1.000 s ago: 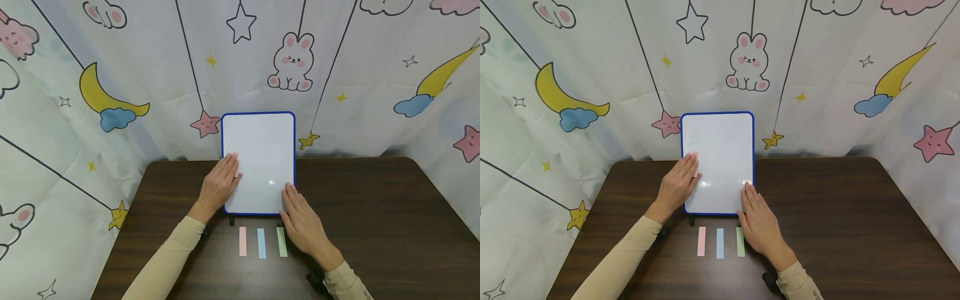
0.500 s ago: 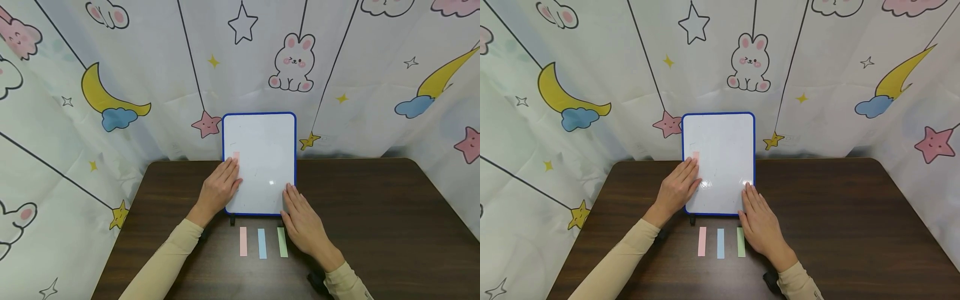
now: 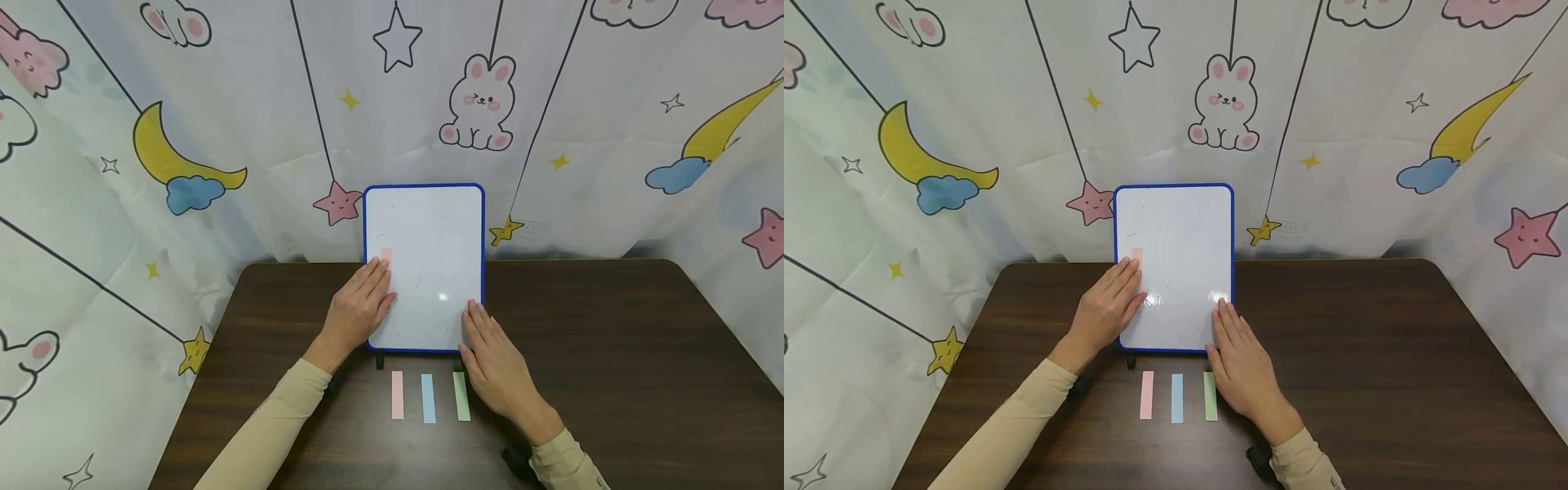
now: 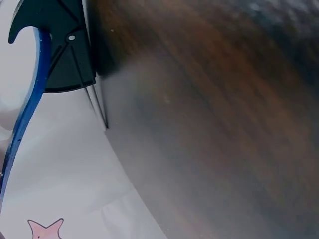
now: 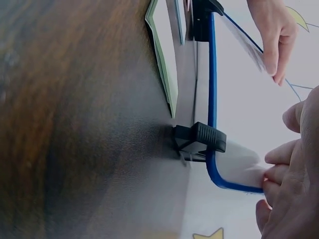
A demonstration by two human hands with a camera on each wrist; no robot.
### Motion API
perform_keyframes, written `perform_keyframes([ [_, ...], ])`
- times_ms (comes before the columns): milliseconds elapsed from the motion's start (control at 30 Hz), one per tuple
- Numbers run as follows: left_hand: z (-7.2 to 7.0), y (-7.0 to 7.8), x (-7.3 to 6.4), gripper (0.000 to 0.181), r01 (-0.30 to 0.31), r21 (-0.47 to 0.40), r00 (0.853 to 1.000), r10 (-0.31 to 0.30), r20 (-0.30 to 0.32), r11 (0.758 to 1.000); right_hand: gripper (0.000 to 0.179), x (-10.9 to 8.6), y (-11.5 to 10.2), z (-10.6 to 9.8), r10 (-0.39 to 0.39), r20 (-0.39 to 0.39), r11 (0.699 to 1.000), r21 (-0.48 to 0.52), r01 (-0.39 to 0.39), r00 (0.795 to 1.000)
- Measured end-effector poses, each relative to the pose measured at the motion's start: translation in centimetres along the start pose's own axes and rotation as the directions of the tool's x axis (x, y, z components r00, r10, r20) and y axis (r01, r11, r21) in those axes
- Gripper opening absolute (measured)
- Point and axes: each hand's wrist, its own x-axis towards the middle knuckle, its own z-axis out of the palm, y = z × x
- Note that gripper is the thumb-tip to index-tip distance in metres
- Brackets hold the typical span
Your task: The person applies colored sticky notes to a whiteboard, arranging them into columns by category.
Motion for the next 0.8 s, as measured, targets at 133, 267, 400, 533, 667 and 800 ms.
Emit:
perform_keyframes([
  [133, -0.5, 0.1, 0.2, 0.047, 0.013, -0.019, 1.0, -0.013, 0.024, 1.0, 0.061, 0.0, 0.0, 0.0, -0.008, -0.017, 1.0, 0.01, 0.008, 1.0],
  [267, -0.9, 0.2, 0.4, 0.048, 0.03, -0.047, 0.999, -0.028, 0.042, 0.998, 0.061, 0.1, 0.0, -0.1, -0.005, -0.017, 1.0, 0.014, 0.005, 1.0],
  [400, -1.4, 0.6, 0.3, 0.047, 0.036, -0.074, 0.998, -0.032, 0.056, 0.997, 0.06, 0.1, -0.1, -0.2, -0.007, -0.028, 1.0, 0.02, 0.007, 1.0],
  [533, -1.9, 1.3, 0.1, 0.046, 0.043, -0.106, 0.998, -0.037, 0.06, 0.993, 0.058, 0.1, -0.2, -0.3, -0.011, -0.051, 1.0, 0.02, 0.012, 0.999],
  [667, -2.5, 1.9, -0.1, 0.046, 0.056, -0.13, 0.996, -0.048, 0.07, 0.99, 0.058, 0.0, -0.3, -0.5, -0.005, -0.051, 1.0, 0.029, 0.006, 0.999],
  [800, -3.2, 2.4, -0.6, 0.049, 0.058, -0.146, 0.997, -0.048, 0.067, 0.988, 0.057, -0.1, -0.4, -0.6, -0.012, -0.056, 0.999, 0.043, 0.014, 0.998],
])
